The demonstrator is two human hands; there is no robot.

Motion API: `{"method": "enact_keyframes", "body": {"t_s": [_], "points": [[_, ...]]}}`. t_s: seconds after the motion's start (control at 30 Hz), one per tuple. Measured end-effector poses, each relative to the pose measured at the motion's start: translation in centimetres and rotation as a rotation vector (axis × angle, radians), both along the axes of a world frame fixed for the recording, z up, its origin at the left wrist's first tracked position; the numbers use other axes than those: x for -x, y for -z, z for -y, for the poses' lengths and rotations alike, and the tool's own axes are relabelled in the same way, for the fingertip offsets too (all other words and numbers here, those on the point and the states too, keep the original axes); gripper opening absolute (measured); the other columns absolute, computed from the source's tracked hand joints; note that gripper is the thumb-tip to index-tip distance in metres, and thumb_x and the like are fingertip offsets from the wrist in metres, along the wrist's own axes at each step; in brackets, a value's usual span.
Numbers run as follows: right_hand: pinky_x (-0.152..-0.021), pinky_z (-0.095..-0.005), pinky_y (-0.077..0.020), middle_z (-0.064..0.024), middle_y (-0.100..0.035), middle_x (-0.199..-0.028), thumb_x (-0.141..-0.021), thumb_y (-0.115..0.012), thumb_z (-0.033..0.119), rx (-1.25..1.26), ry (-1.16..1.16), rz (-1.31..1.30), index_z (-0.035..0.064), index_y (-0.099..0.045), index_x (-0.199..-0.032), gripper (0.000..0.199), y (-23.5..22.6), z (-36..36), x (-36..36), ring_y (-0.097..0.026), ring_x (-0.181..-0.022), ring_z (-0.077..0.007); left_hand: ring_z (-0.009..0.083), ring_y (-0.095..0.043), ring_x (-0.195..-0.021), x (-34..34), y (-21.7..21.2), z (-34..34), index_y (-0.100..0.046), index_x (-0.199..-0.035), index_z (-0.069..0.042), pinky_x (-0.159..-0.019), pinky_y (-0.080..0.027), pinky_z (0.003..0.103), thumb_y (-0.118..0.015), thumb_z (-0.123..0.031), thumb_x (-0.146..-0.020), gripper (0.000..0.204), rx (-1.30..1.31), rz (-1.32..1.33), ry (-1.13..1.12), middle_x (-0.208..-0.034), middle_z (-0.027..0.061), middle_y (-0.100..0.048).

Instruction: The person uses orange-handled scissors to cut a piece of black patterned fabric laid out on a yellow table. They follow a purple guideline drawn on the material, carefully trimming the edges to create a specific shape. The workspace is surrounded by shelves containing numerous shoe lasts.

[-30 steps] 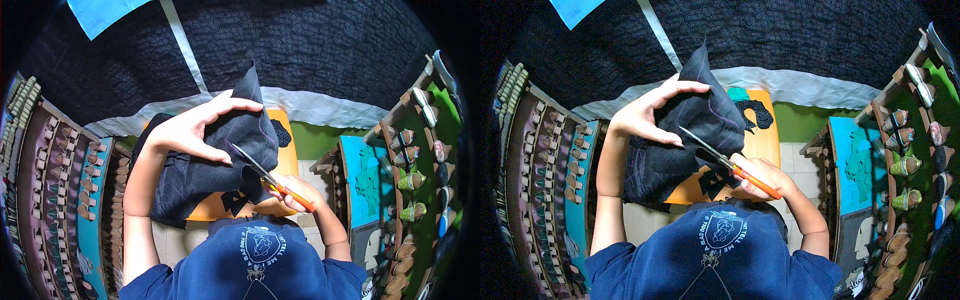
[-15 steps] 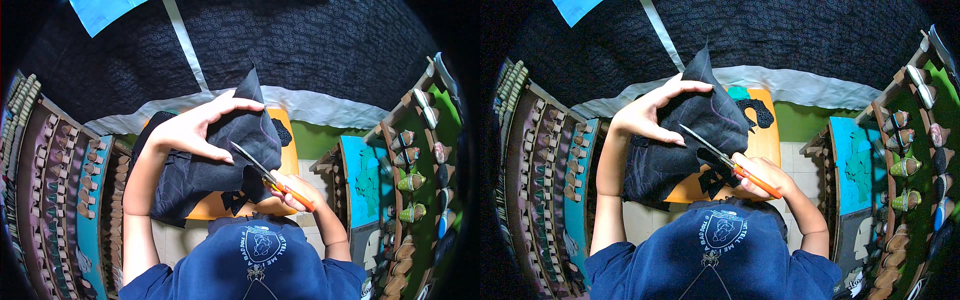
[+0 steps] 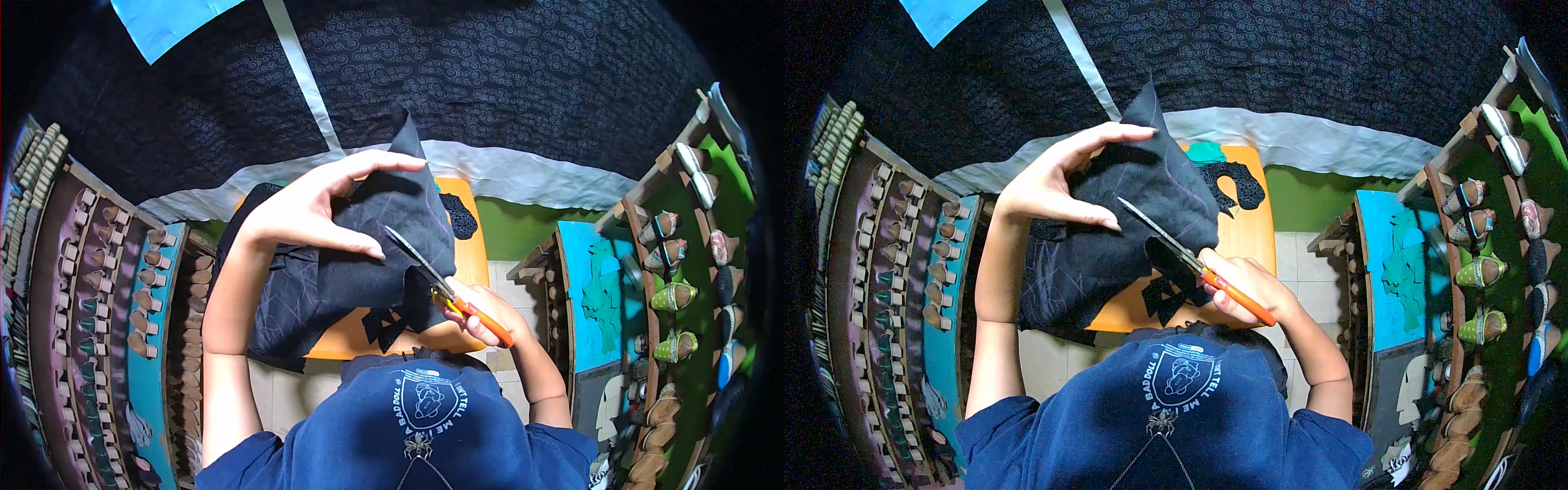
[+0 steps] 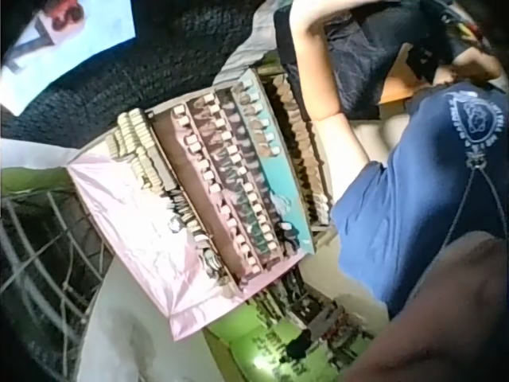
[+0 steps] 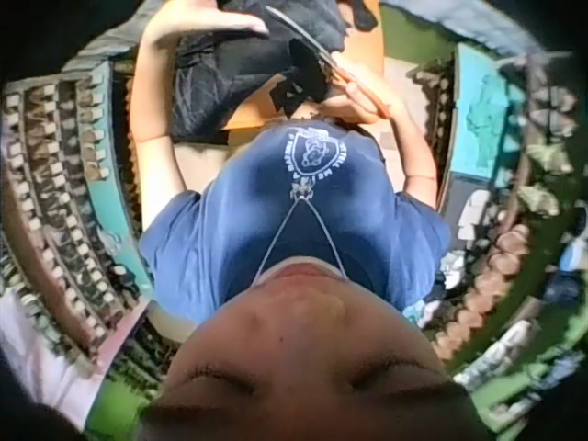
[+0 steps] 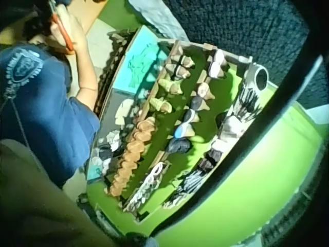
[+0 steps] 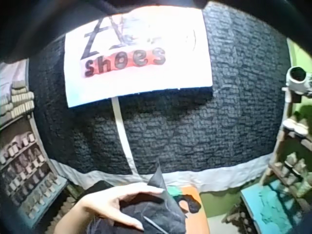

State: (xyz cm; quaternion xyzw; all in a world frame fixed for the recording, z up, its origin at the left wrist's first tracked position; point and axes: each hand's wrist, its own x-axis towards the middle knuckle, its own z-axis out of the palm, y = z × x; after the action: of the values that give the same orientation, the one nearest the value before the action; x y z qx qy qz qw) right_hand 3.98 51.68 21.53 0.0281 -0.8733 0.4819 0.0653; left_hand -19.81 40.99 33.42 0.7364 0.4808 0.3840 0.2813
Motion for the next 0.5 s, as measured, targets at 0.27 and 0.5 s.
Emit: {"method": "enact_keyframes", "body": {"t_s": [0.27, 0.5], "points": [[-0.055, -0.0413, -0.0413, -0.0151, -0.053, -0.070, -0.080, -0.031, 0.051, 0.028, -0.025, 0.007, 0.0064, -0.035, -0.092, 0.046, 0.5, 0.1, -0.2, -0.051, -0.061, -0.0392, 0.0244, -0.035, -0.116, 0.7, 0.6, 0.6, -0.051, -0.113, -0.007, -0.099, -0.024, 0.036, -0.074, -0.018, -0.059, 0.060, 0.014, -0.154, -0.061, -0.115, 0.0082, -0.050], [-0.055, -0.0418, -0.0409, -0.0147, -0.053, -0.070, -0.080, -0.032, 0.048, 0.049, -0.032, 0.006, 0.0065, -0.035, -0.092, 0.043, 1.0, 0.2, 0.1, -0.051, -0.062, -0.0390, 0.0239, -0.040, -0.111, 0.3, 0.9, 0.1, -0.050, -0.114, -0.006, -0.096, -0.028, 0.034, -0.072, -0.018, -0.060, 0.059, 0.014, -0.115, -0.004, -0.114, 0.0116, -0.047]]}}
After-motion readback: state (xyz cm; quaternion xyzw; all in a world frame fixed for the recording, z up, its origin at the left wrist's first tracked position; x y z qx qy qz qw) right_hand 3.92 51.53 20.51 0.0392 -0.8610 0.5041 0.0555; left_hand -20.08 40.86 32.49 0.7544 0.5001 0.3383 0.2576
